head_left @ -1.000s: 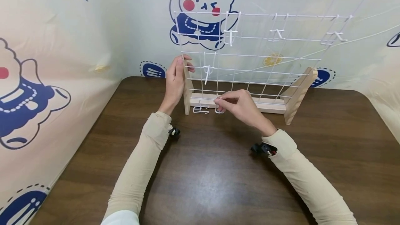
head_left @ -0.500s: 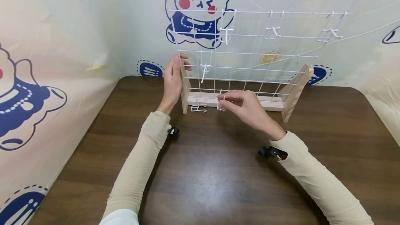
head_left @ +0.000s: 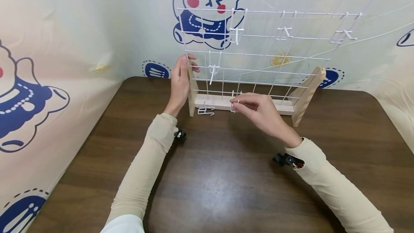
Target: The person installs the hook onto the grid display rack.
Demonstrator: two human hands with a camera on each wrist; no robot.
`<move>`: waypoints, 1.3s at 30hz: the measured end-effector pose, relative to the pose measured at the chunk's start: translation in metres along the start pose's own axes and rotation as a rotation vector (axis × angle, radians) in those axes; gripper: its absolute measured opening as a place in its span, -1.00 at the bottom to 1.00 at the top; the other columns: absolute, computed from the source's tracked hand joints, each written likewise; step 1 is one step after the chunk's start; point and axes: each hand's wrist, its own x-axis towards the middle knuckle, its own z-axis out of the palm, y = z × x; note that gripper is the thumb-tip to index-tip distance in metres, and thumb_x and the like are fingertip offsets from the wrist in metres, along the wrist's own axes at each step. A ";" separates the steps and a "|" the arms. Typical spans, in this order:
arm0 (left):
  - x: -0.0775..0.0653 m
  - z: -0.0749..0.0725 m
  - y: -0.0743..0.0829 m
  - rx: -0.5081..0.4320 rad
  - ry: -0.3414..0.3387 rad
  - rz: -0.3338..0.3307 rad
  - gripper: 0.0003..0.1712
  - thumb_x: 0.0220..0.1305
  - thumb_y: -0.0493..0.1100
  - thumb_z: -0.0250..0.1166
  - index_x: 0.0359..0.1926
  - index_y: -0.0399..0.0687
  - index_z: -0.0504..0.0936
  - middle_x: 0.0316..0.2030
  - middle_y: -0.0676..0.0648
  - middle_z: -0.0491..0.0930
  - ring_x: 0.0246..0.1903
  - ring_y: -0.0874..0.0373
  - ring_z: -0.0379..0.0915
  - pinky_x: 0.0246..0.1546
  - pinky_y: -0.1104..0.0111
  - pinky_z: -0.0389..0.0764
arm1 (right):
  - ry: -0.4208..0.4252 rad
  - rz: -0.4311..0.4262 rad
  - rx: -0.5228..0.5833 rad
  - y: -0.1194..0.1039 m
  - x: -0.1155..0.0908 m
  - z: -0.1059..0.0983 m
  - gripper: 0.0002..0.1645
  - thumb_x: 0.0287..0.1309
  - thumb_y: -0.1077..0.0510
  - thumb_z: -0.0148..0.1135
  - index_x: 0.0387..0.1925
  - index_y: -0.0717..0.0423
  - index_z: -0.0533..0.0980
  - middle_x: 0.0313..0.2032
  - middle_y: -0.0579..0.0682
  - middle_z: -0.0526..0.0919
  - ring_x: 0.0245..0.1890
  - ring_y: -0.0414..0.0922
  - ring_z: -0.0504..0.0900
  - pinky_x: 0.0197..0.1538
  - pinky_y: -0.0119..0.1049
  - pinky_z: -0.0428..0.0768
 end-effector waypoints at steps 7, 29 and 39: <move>0.000 -0.002 0.002 0.003 -0.011 -0.004 -0.61 0.60 -0.23 -0.21 0.01 -0.47 0.46 -0.19 -0.59 0.47 -0.25 -0.11 0.54 -0.06 0.06 0.56 | 0.044 -0.046 -0.030 -0.006 0.000 -0.005 -0.84 0.25 0.28 0.33 -0.16 0.14 0.73 -0.15 0.04 0.74 -0.12 -0.17 0.70 -0.03 -0.40 0.64; 0.000 -0.001 0.003 0.021 -0.024 -0.006 -0.61 0.60 -0.25 -0.23 0.01 -0.49 0.45 -0.21 -0.54 0.48 -0.22 -0.22 0.53 -0.05 0.05 0.56 | 0.147 -0.191 0.006 -0.018 0.012 -0.033 -0.78 0.27 0.40 0.24 -0.10 0.23 0.70 -0.11 0.03 0.74 -0.12 -0.09 0.72 -0.04 -0.37 0.65; 0.000 -0.001 0.004 0.016 -0.022 -0.010 -0.61 0.60 -0.24 -0.22 0.01 -0.47 0.45 -0.20 -0.56 0.47 -0.20 -0.33 0.50 -0.09 0.14 0.58 | 0.191 -0.198 -0.007 -0.024 0.024 -0.043 -0.77 0.28 0.38 0.23 -0.07 0.25 0.68 -0.12 0.08 0.74 -0.13 -0.08 0.71 -0.03 -0.41 0.63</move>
